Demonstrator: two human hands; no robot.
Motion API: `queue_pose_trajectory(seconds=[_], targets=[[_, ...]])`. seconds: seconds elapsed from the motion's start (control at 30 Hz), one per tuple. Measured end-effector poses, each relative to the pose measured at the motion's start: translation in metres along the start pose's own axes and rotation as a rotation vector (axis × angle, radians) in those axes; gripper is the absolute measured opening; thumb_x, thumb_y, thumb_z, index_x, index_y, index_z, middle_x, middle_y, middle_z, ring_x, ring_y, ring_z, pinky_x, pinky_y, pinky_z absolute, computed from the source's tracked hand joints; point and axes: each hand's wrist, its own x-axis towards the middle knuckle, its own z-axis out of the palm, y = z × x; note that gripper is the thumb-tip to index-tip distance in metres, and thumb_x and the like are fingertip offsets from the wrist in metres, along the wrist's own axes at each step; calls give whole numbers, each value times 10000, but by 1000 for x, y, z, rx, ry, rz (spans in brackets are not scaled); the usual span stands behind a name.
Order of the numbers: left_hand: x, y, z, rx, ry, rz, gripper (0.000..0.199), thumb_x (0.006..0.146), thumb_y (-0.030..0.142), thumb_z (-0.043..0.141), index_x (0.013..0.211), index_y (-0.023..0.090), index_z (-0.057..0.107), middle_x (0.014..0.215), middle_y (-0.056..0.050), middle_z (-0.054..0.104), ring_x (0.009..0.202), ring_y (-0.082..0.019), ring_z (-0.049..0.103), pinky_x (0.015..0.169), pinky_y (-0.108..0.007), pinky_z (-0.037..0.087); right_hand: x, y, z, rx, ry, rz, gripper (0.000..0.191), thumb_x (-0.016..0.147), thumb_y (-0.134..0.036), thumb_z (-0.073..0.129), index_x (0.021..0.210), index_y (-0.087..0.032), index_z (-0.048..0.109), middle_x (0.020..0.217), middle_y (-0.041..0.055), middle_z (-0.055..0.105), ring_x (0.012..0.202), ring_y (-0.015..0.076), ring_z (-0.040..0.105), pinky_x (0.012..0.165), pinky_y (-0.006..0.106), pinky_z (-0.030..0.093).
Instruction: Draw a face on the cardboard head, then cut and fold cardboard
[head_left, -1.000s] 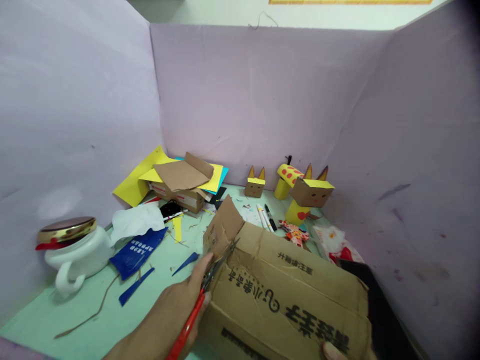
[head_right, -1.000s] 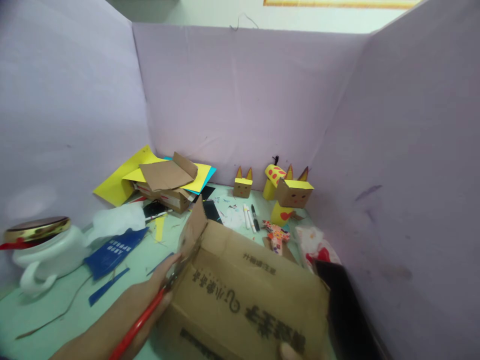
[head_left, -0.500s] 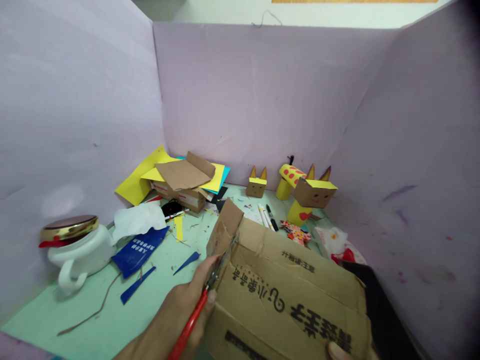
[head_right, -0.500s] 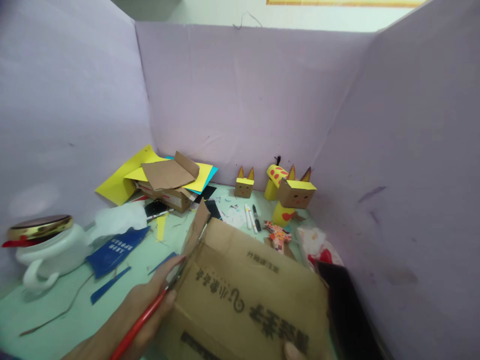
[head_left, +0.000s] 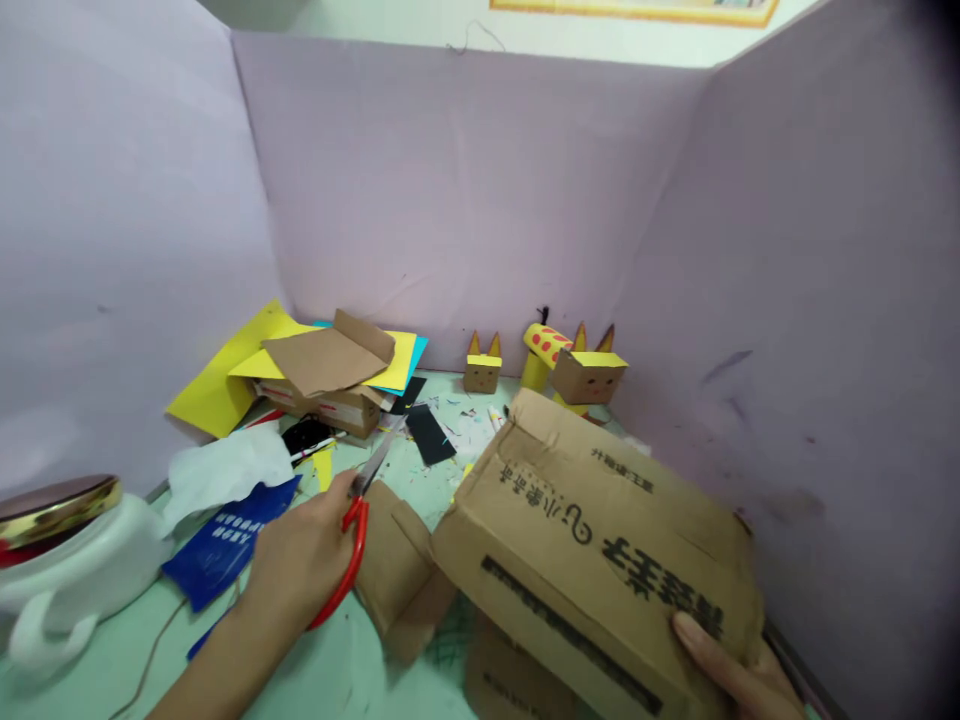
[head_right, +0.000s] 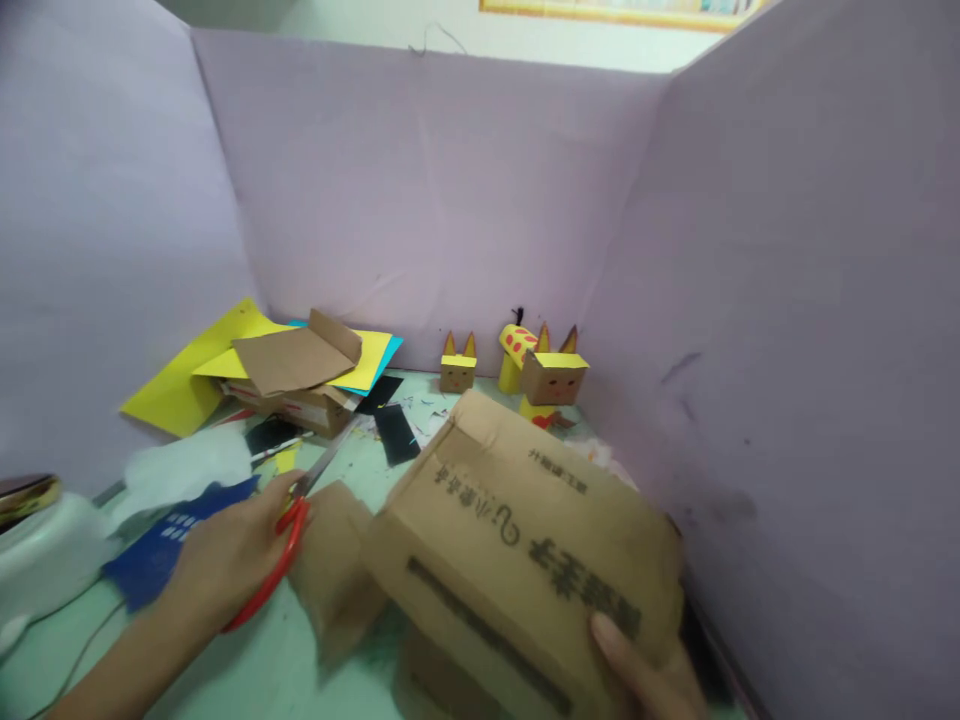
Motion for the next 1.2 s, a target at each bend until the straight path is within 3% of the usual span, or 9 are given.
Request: queue_pose_trajectory(seconds=[0.3,0.4,0.47,0.57,0.7,0.83,0.9,1.03,1.2], targets=[[18,-30,20,114,-143,-74,497,886,377,286,1275,150,497,1075,-215,701,981,-396,659,762,-455,470,11,-32,65,216,-38,-82,811,591,-300,857,1308,-154,509,951,109,774,864,321,725,859,467,556],[19,-35,20,62,-92,-70,485,887,403,275,1198,168,565,1120,-193,689,999,-405,646,796,-500,461,12,-35,86,244,-78,-99,752,578,-263,860,1249,-136,544,914,100,779,895,314,719,883,453,544],[18,-38,20,-82,23,-77,494,873,468,303,1178,189,575,1169,-155,671,1034,-366,636,852,-477,461,13,-38,94,228,-139,-109,700,582,-251,855,1213,-144,570,931,96,778,915,305,715,885,440,542],[18,-36,19,-656,95,-58,553,787,608,469,1151,208,584,1098,-101,695,1012,-290,648,869,-367,491,16,-43,97,142,-298,-102,554,608,-243,838,1114,-153,631,953,96,772,896,286,719,853,416,552],[14,-16,19,-1408,-298,18,599,657,633,669,1051,181,658,977,-88,734,916,-277,676,720,-304,547,18,-48,92,2,-524,-76,442,652,-247,807,1061,-173,658,959,86,766,867,261,720,808,391,558],[-1,13,18,-1494,-532,4,506,583,433,821,994,172,685,933,-98,751,847,-302,703,678,-350,582,18,-52,95,-149,-558,-109,482,633,-306,815,1060,-167,640,950,97,753,893,267,705,811,394,544],[-5,21,14,-1518,-428,-113,471,533,325,854,940,158,688,847,-97,759,714,-302,717,569,-358,595,19,-56,99,-274,-462,-165,566,619,-440,797,1078,-164,615,966,113,737,879,273,704,775,387,553],[5,13,-2,-1662,61,-364,396,463,86,762,847,156,695,719,-27,754,549,-224,694,492,-307,605,30,-65,95,-514,-200,-285,629,722,-679,571,1149,-217,559,1010,86,698,779,206,707,655,303,553],[22,-2,-9,-1698,346,-379,395,615,33,607,935,241,713,802,66,749,586,-115,675,514,-211,598,40,-52,63,-798,-119,-105,515,701,-656,639,551,-164,602,491,40,623,385,139,577,352,215,403]])
